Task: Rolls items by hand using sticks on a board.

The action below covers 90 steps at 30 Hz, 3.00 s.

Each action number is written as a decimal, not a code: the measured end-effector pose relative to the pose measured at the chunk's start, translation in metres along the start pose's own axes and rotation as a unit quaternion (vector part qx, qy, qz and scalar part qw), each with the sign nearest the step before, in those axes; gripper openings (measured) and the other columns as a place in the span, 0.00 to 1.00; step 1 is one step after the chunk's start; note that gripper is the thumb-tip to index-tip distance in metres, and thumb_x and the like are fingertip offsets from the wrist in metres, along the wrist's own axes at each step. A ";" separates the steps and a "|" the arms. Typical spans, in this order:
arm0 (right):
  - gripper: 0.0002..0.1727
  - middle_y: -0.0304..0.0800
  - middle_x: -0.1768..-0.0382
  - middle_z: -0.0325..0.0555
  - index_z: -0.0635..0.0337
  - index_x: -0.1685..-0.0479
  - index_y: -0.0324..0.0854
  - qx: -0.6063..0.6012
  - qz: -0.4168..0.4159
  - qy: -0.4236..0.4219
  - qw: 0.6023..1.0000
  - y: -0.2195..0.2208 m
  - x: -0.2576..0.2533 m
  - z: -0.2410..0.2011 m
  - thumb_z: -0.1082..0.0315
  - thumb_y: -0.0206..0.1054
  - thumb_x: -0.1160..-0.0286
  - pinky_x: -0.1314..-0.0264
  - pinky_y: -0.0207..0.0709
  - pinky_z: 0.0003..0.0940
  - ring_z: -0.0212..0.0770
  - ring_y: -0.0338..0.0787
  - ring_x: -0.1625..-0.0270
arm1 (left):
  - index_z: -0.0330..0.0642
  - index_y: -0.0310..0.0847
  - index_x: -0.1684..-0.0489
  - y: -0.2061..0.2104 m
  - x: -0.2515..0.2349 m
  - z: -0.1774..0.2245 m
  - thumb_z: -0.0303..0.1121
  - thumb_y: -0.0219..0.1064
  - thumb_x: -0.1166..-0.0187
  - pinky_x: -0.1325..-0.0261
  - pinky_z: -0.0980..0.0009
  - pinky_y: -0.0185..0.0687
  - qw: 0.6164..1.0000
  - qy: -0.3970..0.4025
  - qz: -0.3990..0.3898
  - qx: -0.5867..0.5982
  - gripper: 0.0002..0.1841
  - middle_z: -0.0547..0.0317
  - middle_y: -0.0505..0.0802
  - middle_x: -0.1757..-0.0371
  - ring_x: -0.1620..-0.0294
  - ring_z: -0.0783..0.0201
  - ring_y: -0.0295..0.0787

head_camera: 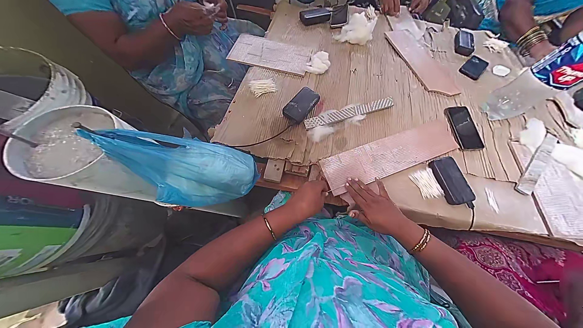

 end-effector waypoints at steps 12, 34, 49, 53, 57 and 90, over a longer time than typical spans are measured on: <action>0.41 0.51 0.06 0.54 0.61 0.06 0.50 -0.001 0.143 0.110 0.984 -0.029 -0.056 0.031 0.43 0.48 0.10 0.11 0.29 0.77 0.55 0.47 0.04 | 0.33 0.85 0.44 -0.020 -0.022 -0.010 0.31 0.58 0.10 0.33 0.46 0.82 0.993 -0.024 0.114 0.020 0.13 0.41 0.92 0.46 0.41 0.45 0.90; 0.43 0.55 0.07 0.55 0.63 0.06 0.52 0.006 0.145 0.122 0.982 -0.026 -0.035 0.032 0.39 0.45 0.11 0.13 0.28 0.81 0.55 0.53 0.05 | 0.33 0.86 0.41 -0.020 -0.016 -0.009 0.34 0.58 0.09 0.28 0.46 0.78 0.996 -0.032 0.080 0.034 0.15 0.40 0.91 0.42 0.36 0.45 0.88; 0.49 0.52 0.06 0.50 0.60 0.06 0.52 0.002 0.031 0.038 0.999 0.008 0.005 -0.010 0.29 0.36 0.15 0.12 0.27 0.78 0.50 0.51 0.04 | 0.32 0.85 0.41 0.000 -0.011 -0.002 0.34 0.56 0.08 0.29 0.46 0.79 0.999 -0.007 -0.014 -0.028 0.15 0.40 0.91 0.42 0.37 0.46 0.88; 0.45 0.66 0.11 0.49 0.58 0.10 0.62 -0.011 0.062 0.039 0.997 -0.001 0.027 -0.019 0.32 0.39 0.13 0.15 0.30 0.83 0.52 0.63 0.09 | 0.32 0.85 0.40 0.004 -0.006 0.003 0.33 0.56 0.08 0.26 0.48 0.77 1.000 0.006 -0.004 -0.021 0.15 0.41 0.90 0.38 0.33 0.47 0.86; 0.24 0.95 0.44 0.48 0.57 0.39 0.90 -0.017 0.238 0.045 0.970 -0.009 0.037 -0.016 0.50 0.57 0.13 0.24 0.49 0.86 0.56 0.91 0.36 | 0.32 0.86 0.41 0.004 0.006 0.007 0.32 0.56 0.09 0.27 0.48 0.77 0.999 0.026 0.027 -0.019 0.14 0.41 0.91 0.40 0.35 0.47 0.87; 0.14 0.90 0.44 0.62 0.58 0.46 0.91 -0.090 0.346 0.445 0.821 -0.034 0.101 0.110 0.62 0.62 0.14 0.35 0.61 0.77 0.70 0.79 0.32 | 0.33 0.88 0.43 0.012 0.049 0.019 0.33 0.57 0.10 0.31 0.54 0.80 0.987 0.094 0.128 0.012 0.15 0.43 0.92 0.45 0.41 0.53 0.89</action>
Point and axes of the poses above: each hand's wrist, its own x-axis away from the middle knuckle, its own y-axis out of the palm, z = x × y, the point moved 4 cm from there along -x, towards the middle knuckle
